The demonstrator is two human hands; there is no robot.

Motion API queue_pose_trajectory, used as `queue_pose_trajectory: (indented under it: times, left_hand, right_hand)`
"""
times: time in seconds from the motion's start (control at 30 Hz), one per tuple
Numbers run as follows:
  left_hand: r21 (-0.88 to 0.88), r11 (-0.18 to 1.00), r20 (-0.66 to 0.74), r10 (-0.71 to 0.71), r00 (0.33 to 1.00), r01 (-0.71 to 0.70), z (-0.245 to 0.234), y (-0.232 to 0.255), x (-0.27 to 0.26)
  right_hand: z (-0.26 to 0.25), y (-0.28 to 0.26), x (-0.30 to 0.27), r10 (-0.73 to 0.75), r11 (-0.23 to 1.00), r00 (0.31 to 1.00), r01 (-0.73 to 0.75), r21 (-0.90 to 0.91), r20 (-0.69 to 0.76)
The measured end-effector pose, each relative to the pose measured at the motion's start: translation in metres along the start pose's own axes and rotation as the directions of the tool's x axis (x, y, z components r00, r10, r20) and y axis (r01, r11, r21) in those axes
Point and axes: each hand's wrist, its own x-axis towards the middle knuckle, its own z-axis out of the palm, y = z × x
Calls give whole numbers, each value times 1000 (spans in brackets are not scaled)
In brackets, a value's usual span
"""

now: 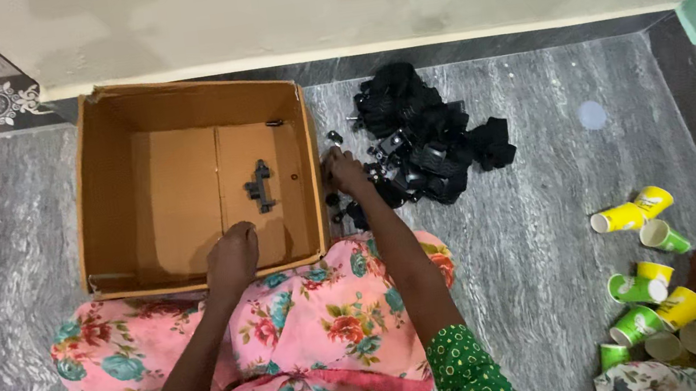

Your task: The person sits on the floor and assembles small black plastic components by hand. They pick up individual parts from a pile, connect them together, and place the assembled units into a cardboard box.

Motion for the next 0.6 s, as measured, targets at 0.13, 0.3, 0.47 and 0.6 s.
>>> queue_pose_trajectory:
  times: [0.13, 0.3, 0.47, 0.6]
  left_hand:
    - [-12, 1000, 19, 4, 1000, -4, 0, -1, 1]
    - [-9, 1000, 13, 26, 1000, -26, 2, -4, 3]
    - [-7, 1000, 0, -10, 1000, 10, 4, -4, 3]
    - [-5, 1000, -4, 2, 1000, -2, 4, -5, 4]
  right_hand:
    - [3, 4, 10, -80, 950, 992, 106, -295, 98]
    - [-7, 31, 6, 126, 984, 933, -74, 161, -337]
    - [-4, 27, 13, 29, 996, 930, 4, 87, -367]
    - [-2, 17, 20, 45, 997, 987, -53, -49, -154]
